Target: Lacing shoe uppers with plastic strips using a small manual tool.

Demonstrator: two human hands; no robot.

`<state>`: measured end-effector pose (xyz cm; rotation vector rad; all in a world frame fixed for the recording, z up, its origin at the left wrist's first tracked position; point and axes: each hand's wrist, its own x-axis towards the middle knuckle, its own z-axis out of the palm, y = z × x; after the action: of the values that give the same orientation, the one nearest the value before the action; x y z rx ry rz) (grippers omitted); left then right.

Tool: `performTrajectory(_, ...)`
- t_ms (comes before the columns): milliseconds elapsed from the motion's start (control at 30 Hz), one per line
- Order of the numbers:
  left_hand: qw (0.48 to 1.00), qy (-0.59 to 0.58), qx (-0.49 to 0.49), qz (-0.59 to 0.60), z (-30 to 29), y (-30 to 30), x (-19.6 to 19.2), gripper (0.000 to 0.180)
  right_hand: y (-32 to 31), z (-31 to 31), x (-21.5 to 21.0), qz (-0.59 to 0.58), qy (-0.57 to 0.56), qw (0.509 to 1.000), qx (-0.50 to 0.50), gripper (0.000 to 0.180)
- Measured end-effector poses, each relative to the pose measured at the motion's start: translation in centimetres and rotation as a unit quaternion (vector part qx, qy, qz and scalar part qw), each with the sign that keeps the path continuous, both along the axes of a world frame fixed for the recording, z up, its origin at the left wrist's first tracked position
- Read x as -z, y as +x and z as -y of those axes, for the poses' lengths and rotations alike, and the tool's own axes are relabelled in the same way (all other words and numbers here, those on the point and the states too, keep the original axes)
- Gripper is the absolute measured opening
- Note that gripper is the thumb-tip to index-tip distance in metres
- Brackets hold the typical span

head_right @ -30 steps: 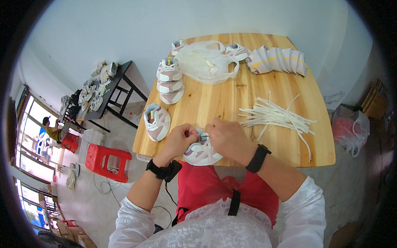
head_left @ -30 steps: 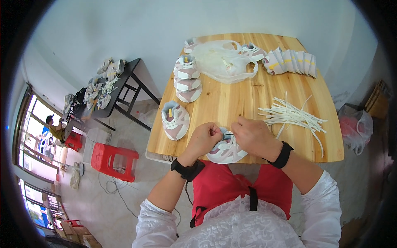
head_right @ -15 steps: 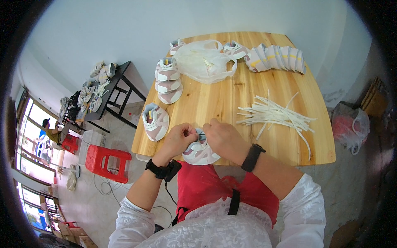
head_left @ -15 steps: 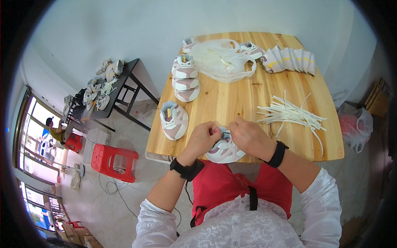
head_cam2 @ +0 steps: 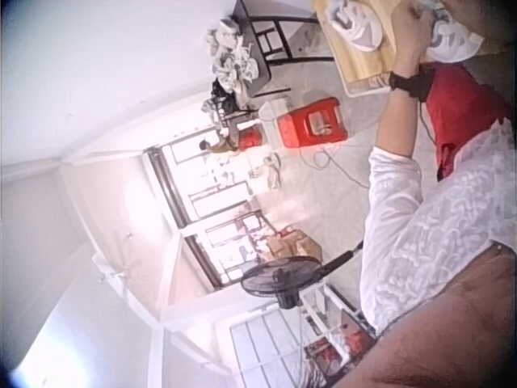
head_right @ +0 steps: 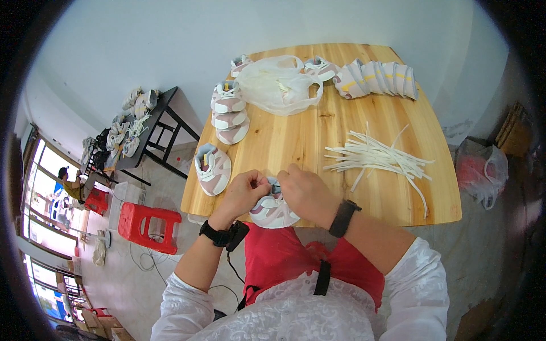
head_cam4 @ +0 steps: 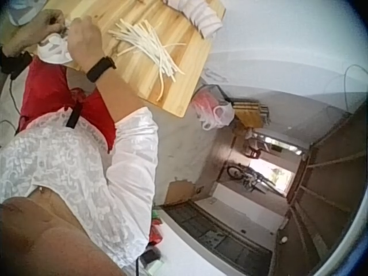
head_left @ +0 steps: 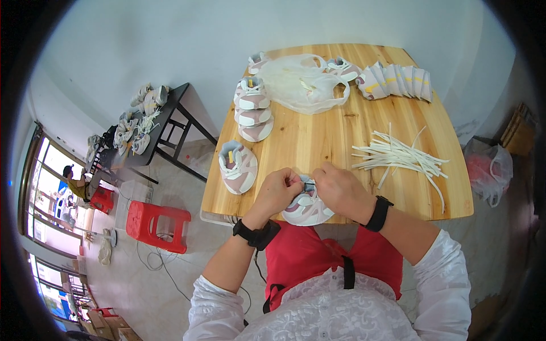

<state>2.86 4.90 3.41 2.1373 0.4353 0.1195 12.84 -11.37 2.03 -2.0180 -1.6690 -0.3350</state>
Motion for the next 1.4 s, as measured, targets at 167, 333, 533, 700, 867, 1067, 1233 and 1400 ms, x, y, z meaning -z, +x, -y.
performTrajectory(167,1.0,0.019,0.008,0.001,0.0,0.0,0.0,0.013,-0.1,0.1,0.1,0.028,-0.02,0.999,-0.005,0.01)
performTrajectory(333,1.0,0.025,0.011,0.006,0.4,-0.1,0.2,0.012,0.0,-0.1,0.7,-0.003,-0.011,1.0,0.02,0.01)
performTrajectory(533,0.987,-0.084,-0.05,0.125,1.3,-0.2,0.7,0.009,0.0,0.9,-0.8,-0.054,-0.002,0.998,0.023,0.009)
performTrajectory(700,0.998,-0.054,0.041,-0.012,0.9,-0.4,-0.4,0.017,0.9,3.0,-3.0,-0.23,-0.013,0.97,0.082,0.016)
performTrajectory(867,0.984,-0.093,0.029,0.149,2.2,-2.0,-1.4,0.016,0.4,3.9,-3.3,-0.37,0.054,0.923,0.085,0.022)
performTrajectory(1067,0.976,-0.087,0.012,0.199,3.9,-4.1,-2.0,0.012,-1.3,4.4,-3.6,-0.683,0.096,0.724,-0.005,0.025)
performTrajectory(1233,0.954,-0.244,0.025,0.171,4.9,-5.4,-2.9,0.014,-2.1,4.9,-3.4,-0.79,0.114,0.597,-0.076,0.028)
performTrajectory(1400,0.976,-0.153,-0.035,0.151,5.3,-5.6,-2.4,0.013,-2.1,5.6,-3.8,-0.263,0.094,0.958,0.059,0.023)
